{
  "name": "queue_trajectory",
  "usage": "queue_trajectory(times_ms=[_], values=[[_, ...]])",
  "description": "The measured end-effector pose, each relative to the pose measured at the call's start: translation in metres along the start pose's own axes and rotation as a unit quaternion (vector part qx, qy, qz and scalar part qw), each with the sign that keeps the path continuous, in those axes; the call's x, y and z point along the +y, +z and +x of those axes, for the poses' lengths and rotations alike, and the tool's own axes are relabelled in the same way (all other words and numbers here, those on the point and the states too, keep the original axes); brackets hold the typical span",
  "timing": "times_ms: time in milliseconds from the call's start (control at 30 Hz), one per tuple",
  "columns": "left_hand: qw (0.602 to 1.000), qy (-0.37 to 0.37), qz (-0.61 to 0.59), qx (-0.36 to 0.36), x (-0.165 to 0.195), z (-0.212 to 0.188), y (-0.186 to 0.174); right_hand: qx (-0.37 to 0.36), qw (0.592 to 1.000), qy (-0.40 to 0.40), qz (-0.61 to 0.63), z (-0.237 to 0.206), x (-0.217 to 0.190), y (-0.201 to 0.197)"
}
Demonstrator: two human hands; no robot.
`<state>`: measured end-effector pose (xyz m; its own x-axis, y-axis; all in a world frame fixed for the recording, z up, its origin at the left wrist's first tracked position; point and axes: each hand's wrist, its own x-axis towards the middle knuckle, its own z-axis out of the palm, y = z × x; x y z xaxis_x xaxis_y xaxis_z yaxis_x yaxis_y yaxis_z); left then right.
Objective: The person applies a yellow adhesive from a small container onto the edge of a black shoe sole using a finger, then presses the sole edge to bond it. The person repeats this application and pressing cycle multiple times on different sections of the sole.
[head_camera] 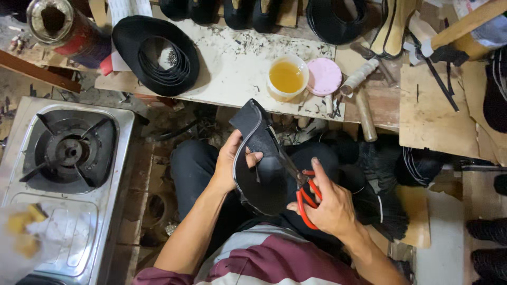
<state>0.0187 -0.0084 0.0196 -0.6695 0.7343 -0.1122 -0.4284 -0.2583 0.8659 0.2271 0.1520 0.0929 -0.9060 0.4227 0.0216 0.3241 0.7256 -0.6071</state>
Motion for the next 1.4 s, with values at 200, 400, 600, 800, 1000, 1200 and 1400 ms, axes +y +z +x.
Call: queue_trajectory(times_ms=[200, 400, 600, 800, 1000, 1200, 1400], values=[[1.0, 0.008, -0.015, 0.01, -0.006, -0.004, -0.004, 0.03, 0.99, -0.107, -0.09, 0.006, -0.006, -0.006], [0.99, -0.029, -0.134, 0.023, -0.019, -0.005, -0.004, 0.034, 0.988, -0.109, -0.109, 0.005, -0.007, 0.001], [0.947, 0.052, -0.306, -0.085, -0.022, -0.008, 0.001, 0.027, 0.991, -0.087, -0.094, 0.008, -0.01, 0.012], [0.974, 0.025, -0.226, -0.011, -0.015, -0.012, 0.003, 0.024, 0.995, -0.089, -0.049, 0.007, -0.002, 0.023], [0.981, 0.009, -0.192, -0.019, -0.002, -0.015, 0.004, 0.035, 0.993, -0.112, -0.009, 0.006, 0.003, 0.026], [0.989, 0.009, -0.141, -0.036, -0.002, -0.016, 0.004, 0.028, 0.995, -0.093, -0.038, 0.013, -0.004, 0.022], [0.991, 0.005, -0.133, -0.018, -0.003, -0.018, 0.004, 0.021, 0.995, -0.087, -0.033, 0.011, -0.001, 0.028]])
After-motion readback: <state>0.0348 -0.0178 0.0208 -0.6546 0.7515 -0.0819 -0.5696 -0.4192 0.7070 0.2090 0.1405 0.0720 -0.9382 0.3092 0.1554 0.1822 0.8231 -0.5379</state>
